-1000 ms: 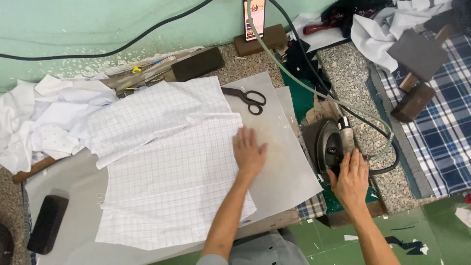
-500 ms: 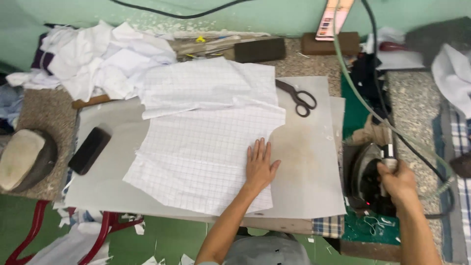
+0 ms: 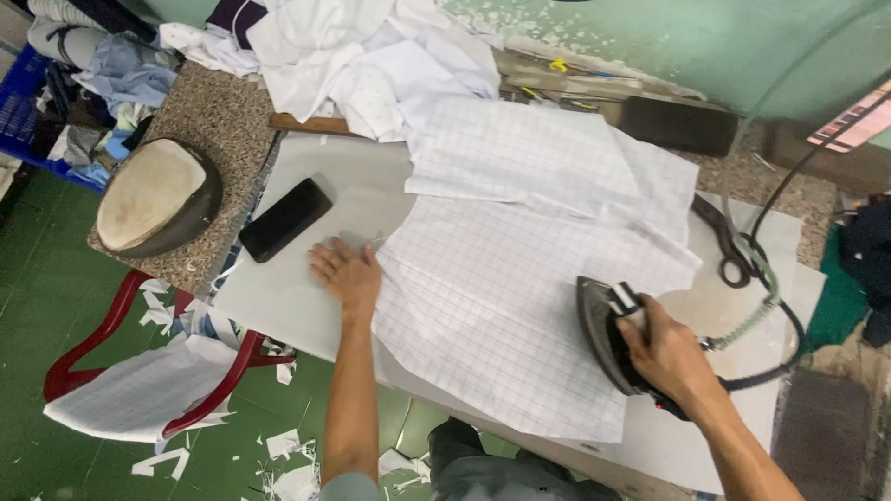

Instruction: The person irons a piece of checkered fabric on a work table using a steam iron and a black pressing block. After ironing, the person uses large shears to trim the edges of the fabric.

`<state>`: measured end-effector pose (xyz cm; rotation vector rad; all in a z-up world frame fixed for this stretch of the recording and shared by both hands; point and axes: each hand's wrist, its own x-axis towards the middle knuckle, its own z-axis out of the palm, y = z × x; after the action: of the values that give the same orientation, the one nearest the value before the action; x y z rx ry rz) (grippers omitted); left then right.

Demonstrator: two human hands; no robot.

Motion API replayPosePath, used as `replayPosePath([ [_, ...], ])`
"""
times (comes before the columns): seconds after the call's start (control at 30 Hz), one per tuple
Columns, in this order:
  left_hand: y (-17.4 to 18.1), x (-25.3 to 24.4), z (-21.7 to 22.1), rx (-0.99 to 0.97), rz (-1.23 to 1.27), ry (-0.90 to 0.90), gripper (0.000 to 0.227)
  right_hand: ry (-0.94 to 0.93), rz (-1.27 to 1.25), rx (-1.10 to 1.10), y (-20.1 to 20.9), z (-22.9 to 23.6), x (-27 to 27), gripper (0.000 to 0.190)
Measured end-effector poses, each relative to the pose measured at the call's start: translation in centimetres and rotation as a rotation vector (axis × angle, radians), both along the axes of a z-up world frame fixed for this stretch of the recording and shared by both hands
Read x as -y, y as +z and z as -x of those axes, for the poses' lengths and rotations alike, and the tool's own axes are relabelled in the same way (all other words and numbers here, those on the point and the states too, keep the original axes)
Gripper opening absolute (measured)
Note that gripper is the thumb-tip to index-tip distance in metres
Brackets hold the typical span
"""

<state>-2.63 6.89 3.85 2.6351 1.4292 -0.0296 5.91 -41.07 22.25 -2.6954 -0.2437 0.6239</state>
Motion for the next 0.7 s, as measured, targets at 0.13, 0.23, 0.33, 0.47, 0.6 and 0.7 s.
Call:
replayPosePath([
  [0.13, 0.4, -3.0, 4.6, 0.297, -0.391, -0.262, 0.065, 0.229, 0.037, 0.010, -0.9, -1.4, -13.3, 0.060],
  [0.23, 0.4, -2.3, 7.3, 0.419, -0.182, -0.351, 0.063, 0.431, 0.066, 0.013, -0.1, -2.8, -22.7, 0.058],
  [0.33, -0.8, -2.5, 9.3, 0.506, -0.113, -0.325, 0.062, 0.531, 0.023, 0.038, -0.5, -5.2, -30.2, 0.056],
  [0.47, 0.7, -1.3, 10.0, 0.675, -0.118, -0.442, 0.047, 0.552, 0.082, 0.127, -2.6, -8.3, -36.6, 0.051],
  [0.6, 1.9, 0.3, 10.5, 0.673, -0.029, -0.796, 0.050, 0.521, 0.096, 0.173, -2.9, -9.5, -38.4, 0.050],
  [0.7, 0.5, 0.6, 12.2, 0.439, 0.075, -0.905, 0.068, 0.367, 0.070, 0.077, -2.6, -9.2, -37.3, 0.049],
])
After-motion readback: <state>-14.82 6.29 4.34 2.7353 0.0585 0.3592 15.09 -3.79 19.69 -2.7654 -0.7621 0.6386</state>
